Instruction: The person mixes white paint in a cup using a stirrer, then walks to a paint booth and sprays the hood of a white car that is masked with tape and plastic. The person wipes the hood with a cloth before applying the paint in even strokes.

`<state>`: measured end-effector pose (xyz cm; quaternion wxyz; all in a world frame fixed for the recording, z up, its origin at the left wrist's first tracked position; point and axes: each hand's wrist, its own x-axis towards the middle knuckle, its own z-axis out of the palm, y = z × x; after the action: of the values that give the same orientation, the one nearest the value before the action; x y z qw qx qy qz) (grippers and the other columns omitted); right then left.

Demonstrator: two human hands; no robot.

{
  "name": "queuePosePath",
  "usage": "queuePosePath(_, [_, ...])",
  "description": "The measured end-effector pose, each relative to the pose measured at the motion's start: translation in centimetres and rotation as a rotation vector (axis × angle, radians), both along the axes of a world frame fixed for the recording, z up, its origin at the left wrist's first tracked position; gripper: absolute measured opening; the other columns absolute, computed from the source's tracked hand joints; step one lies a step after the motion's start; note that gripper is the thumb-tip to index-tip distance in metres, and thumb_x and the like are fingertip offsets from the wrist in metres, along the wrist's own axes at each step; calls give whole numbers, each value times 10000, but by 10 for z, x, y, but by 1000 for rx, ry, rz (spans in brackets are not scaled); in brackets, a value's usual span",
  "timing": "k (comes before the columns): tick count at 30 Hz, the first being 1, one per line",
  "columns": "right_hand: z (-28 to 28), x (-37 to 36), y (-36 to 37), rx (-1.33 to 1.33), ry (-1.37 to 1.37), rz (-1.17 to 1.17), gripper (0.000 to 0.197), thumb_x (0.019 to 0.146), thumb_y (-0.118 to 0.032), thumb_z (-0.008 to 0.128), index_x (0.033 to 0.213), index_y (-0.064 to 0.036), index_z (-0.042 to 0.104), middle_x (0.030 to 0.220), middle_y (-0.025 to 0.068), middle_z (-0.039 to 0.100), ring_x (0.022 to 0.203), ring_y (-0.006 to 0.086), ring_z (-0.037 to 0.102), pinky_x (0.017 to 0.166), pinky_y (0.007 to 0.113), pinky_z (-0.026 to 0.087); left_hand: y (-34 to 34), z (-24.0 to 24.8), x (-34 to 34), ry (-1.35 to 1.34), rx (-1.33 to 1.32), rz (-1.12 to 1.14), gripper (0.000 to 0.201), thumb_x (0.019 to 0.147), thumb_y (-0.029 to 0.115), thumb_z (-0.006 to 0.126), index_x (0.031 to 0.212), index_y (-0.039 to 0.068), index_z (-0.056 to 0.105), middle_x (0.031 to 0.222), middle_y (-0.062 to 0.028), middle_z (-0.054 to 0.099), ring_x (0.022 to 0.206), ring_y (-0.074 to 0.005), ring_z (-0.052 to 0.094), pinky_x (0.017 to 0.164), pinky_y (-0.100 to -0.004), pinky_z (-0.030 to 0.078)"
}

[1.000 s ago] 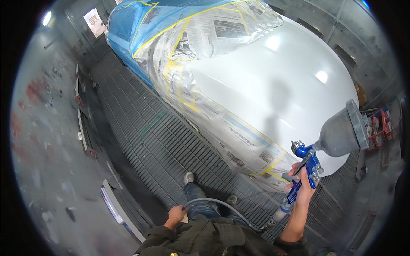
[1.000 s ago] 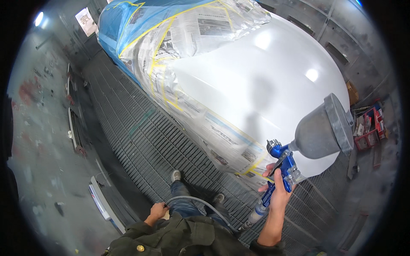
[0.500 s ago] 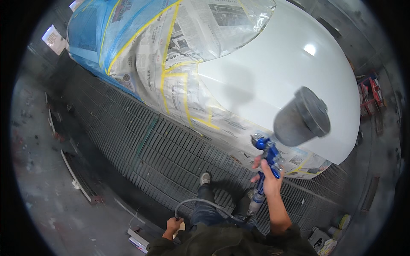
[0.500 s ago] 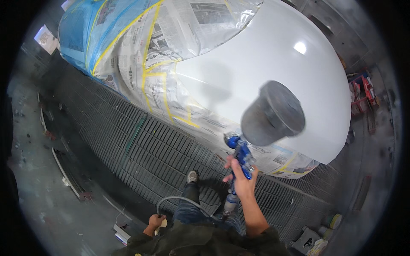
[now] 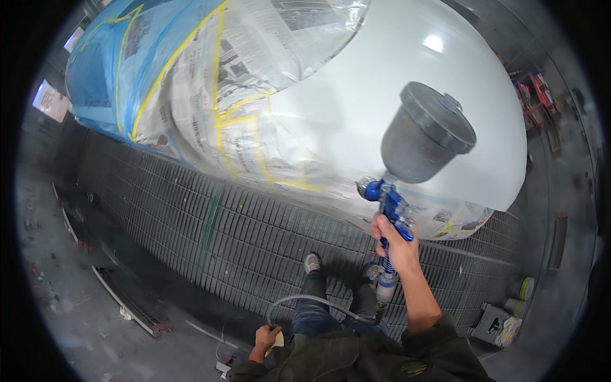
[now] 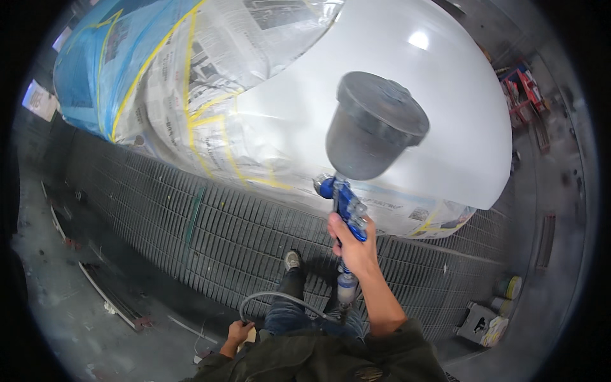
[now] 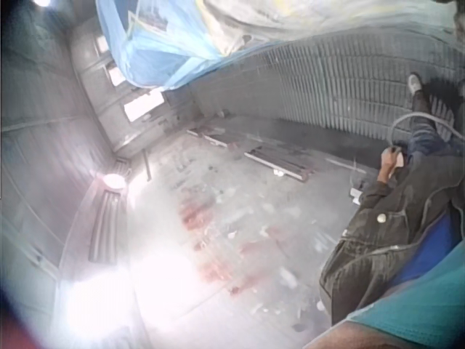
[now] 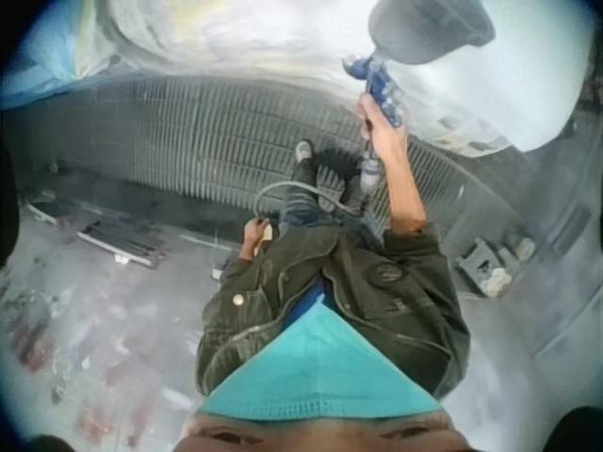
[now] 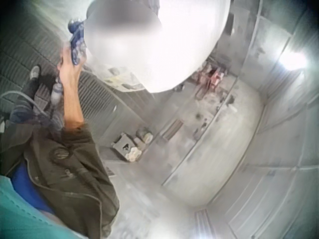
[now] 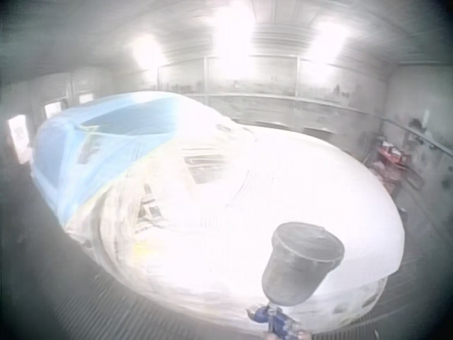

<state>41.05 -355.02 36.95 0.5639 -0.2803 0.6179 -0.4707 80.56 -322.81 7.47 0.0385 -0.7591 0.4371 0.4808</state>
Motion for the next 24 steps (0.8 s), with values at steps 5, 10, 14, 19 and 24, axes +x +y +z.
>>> queuePosePath(5, [-4, -83, 46, -50, 50, -149, 239, 931, -254, 681, 924, -25, 612, 710, 28, 568, 532, 67, 488, 425, 218, 379, -54, 24, -40, 5, 56, -248, 402, 846, 452, 690, 959, 72, 752, 905, -160, 725, 898, -365, 677, 786, -470, 520])
queuePosePath(10, [1, -179, 94, 29, 81, -296, 223, 925, -240, 698, 856, -51, 601, 699, -1, 559, 514, 67, 474, 439, 219, 362, -61, 17, -100, -62, 66, -502, 413, 840, 469, 683, 1001, 95, 751, 937, -164, 725, 913, -368, 676, 801, -476, 524])
queuePosePath(14, [-6, -253, 127, 3, 69, -411, 187, 919, -188, 686, 860, -33, 600, 702, 13, 561, 526, 69, 481, 424, 222, 362, -81, 23, -143, -87, 147, -614, 404, 829, 451, 693, 998, 89, 750, 926, -162, 725, 905, -371, 679, 800, -485, 528])
queuePosePath(19, [-10, -340, 183, -78, 190, -634, 170, 913, -94, 600, 1037, 19, 624, 858, 85, 641, 718, 153, 636, 448, 262, 510, -143, 79, -264, -42, -175, -843, 353, 842, 359, 710, 1098, 116, 711, 887, -169, 720, 826, -375, 685, 763, -478, 548])
queuePosePath(24, [7, -360, 210, -243, 66, -700, 464, 897, -24, 501, 1353, 64, 478, 1228, 215, 629, 1074, 297, 669, 507, 329, 630, -186, 186, -508, 856, -16, -756, 332, 932, 245, 690, 1231, 103, 669, 840, -34, 689, 724, -71, 613, 667, -254, 502])
